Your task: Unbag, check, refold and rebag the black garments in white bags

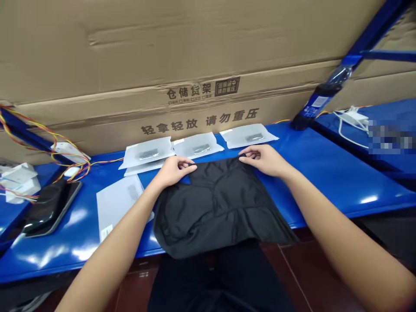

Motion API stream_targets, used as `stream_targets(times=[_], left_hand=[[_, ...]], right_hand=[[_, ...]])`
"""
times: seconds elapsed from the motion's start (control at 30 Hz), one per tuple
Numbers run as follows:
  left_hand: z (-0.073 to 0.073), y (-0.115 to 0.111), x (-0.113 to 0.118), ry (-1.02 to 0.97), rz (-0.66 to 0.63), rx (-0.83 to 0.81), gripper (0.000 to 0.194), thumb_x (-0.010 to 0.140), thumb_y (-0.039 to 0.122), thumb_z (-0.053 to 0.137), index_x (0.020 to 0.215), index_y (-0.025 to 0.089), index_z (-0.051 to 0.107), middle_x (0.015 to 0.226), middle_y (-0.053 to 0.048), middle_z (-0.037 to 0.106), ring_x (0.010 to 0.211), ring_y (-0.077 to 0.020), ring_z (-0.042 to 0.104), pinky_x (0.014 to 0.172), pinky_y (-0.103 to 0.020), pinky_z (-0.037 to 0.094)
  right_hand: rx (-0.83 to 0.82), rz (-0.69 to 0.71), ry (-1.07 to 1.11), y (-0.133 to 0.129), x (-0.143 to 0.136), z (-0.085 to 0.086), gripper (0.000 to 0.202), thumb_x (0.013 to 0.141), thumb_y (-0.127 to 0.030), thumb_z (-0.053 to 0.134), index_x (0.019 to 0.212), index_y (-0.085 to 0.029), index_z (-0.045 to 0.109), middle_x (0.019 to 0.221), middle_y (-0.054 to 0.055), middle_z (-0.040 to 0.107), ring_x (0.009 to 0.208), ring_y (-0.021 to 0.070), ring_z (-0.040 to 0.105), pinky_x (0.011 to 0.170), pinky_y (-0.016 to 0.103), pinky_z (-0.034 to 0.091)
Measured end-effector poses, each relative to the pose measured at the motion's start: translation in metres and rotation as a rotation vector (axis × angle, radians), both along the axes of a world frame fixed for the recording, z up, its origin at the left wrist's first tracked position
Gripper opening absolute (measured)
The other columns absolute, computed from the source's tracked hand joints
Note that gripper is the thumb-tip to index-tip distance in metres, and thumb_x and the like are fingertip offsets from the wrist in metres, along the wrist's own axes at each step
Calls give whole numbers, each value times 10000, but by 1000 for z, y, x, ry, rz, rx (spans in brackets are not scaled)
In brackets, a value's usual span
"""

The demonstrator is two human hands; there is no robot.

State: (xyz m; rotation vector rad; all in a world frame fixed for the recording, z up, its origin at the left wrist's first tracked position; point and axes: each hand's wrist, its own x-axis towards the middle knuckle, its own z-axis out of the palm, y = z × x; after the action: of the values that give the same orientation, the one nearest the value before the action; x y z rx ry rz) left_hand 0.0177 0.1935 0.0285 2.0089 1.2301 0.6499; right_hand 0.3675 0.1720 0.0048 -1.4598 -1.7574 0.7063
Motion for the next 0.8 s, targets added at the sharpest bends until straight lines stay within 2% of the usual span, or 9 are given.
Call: stream_targets(times=[0.1, 0.2, 0.33, 0.4, 0.47, 0.57, 0.67, 0.73, 0.8], left_hand=[[8, 0, 0, -8, -3, 1, 485, 791, 611, 761, 950, 158, 829, 720, -33, 735, 666, -181, 635, 682, -304, 531], [28, -9, -1, -19, 7, 43, 443, 783, 565, 786, 969, 166, 837, 821, -60, 793, 749, -211, 686, 759, -337, 561], [60, -44, -5, -7, -44, 171, 306, 834, 474, 794, 956, 199, 848, 916, -62, 831, 848, -239, 739, 837, -360, 588], [65, -68, -7, 23, -84, 254, 218, 893, 417, 769, 940, 219, 847, 944, -51, 838, 885, -240, 757, 867, -364, 594], [60, -90, -8, 77, -137, 333, 161, 943, 362, 744, 954, 235, 843, 973, -46, 841, 926, -242, 769, 895, -372, 595], [41, -115, -8, 179, -246, 423, 134, 975, 326, 740, 956, 233, 835, 976, -52, 842, 941, -245, 779, 902, -385, 606], [27, -134, -10, 212, -266, 504, 159, 1011, 329, 708, 985, 222, 824, 1029, -67, 841, 984, -248, 783, 912, -397, 627], [26, -150, -15, 205, -231, 581, 193, 1023, 368, 699, 1065, 215, 808, 1131, -91, 830, 1081, -268, 773, 961, -427, 632], [25, -171, -23, 220, -204, 672, 289, 995, 441, 736, 1148, 201, 781, 1211, -122, 809, 1161, -301, 752, 1003, -469, 629]], right_hand=[[1, 2, 76, -2, -3, 6, 434, 783, -595, 780, 941, -192, 814, 807, 68, 769, 786, 246, 706, 819, 435, 604], [50, -5, 172, -15, -5, 20, 424, 776, -586, 802, 956, -201, 806, 926, 87, 806, 891, 271, 746, 916, 471, 616], [158, -6, 186, -53, 0, 41, 333, 836, -506, 800, 995, -213, 805, 1067, 97, 816, 1007, 286, 762, 1003, 482, 611], [179, 1, 136, -76, 6, 43, 278, 878, -474, 783, 1006, -229, 813, 1097, 90, 818, 1057, 289, 764, 1045, 485, 597], [214, 28, 77, -97, 11, 37, 240, 902, -463, 771, 994, -248, 821, 1097, 83, 824, 1106, 304, 761, 1073, 504, 587], [266, 146, -23, -118, 16, 20, 213, 919, -468, 742, 945, -274, 828, 1071, 77, 832, 1192, 336, 737, 1082, 553, 587], [252, 217, -134, -137, 17, 12, 221, 962, -452, 686, 955, -291, 838, 1162, 82, 824, 1314, 354, 679, 1093, 587, 581], [260, 200, -170, -152, 16, 13, 225, 972, -452, 693, 1045, -295, 838, 1281, 82, 793, 1407, 361, 613, 1129, 597, 557], [252, 204, -205, -171, 16, 13, 344, 938, -465, 759, 1240, -306, 798, 1405, 84, 737, 1479, 367, 545, 1161, 587, 539]])
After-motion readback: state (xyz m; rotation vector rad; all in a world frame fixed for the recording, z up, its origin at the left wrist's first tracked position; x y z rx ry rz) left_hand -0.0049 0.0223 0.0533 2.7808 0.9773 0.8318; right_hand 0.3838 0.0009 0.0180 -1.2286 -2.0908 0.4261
